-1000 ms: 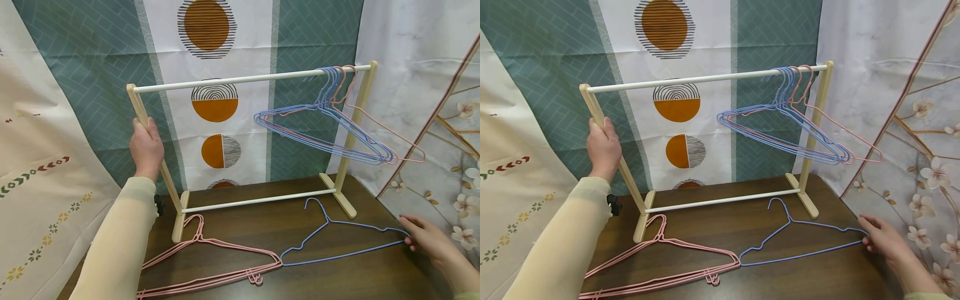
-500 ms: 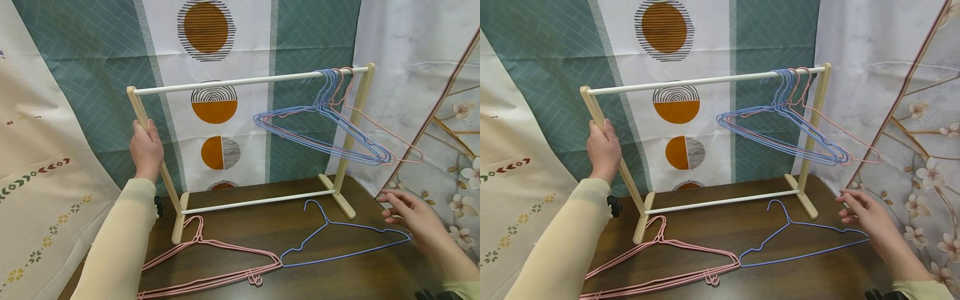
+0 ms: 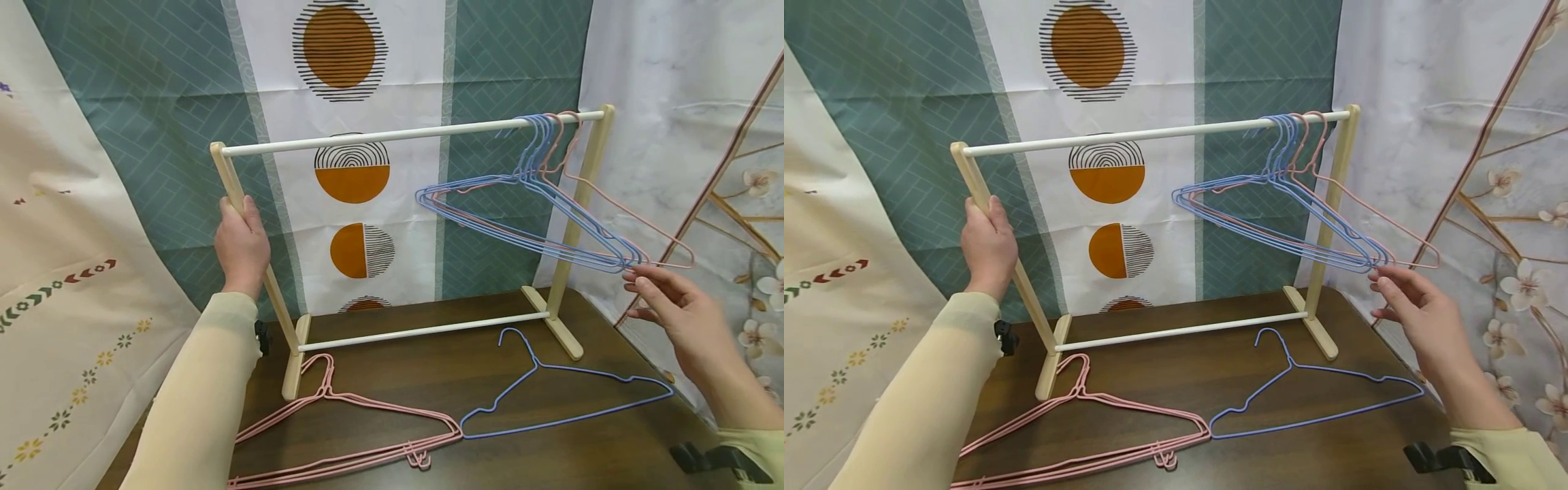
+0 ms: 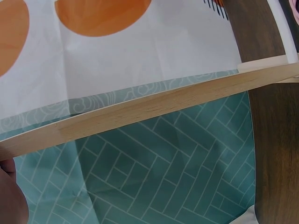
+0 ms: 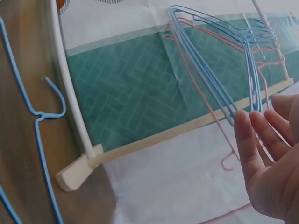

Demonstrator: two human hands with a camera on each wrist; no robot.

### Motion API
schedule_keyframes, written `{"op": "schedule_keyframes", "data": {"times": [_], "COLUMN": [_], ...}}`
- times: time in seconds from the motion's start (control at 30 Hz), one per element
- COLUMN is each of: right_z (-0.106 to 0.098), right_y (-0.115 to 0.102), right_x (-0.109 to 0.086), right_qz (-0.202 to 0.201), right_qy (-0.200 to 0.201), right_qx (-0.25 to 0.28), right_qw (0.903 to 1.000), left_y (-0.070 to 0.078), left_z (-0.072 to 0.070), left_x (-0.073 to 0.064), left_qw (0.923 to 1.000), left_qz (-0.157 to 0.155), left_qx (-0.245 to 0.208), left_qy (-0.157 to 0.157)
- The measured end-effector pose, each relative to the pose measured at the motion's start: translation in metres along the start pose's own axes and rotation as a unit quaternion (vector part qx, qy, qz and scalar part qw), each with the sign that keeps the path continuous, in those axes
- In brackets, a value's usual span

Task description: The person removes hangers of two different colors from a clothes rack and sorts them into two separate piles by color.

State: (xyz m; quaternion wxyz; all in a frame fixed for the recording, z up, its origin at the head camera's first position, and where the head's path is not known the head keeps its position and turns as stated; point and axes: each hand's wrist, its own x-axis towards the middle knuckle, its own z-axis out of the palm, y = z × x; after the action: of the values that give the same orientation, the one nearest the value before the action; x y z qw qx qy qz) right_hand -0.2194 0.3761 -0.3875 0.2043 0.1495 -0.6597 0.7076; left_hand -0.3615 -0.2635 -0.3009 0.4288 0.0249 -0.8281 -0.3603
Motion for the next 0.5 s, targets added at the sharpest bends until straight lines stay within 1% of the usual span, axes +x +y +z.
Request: {"op": "schedule_keyframes", "data": {"times": [0.17, 0.4, 0.43, 0.5], "right_z": [0.002, 0.002, 0.002, 0.003], "right_y": [-0.005, -0.005, -0.005, -0.004], "right_x": [0.008, 0.018, 0.020, 0.023], "right_qz": [0.006, 0.022, 0.024, 0.024], "right_qy": [0.033, 0.062, 0.065, 0.067], "right_qx": [-0.026, -0.051, -0.064, -0.107], "right_qw": [0.9991, 0.9965, 0.9956, 0.9917], "left_y": [0.000, 0.000, 0.000, -0.001], "left_z": [0.000, 0.000, -0.001, -0.001], "left_x": [0.000, 0.000, 0.000, 0.001], "left_qw": [1.0000, 1.0000, 1.0000, 1.0000], "left_qz": [0.003, 0.005, 0.004, 0.004], "left_qx": [-0.002, -0.002, -0.004, -0.004], "left_qy": [-0.002, 0.002, 0.002, 0.002]}}
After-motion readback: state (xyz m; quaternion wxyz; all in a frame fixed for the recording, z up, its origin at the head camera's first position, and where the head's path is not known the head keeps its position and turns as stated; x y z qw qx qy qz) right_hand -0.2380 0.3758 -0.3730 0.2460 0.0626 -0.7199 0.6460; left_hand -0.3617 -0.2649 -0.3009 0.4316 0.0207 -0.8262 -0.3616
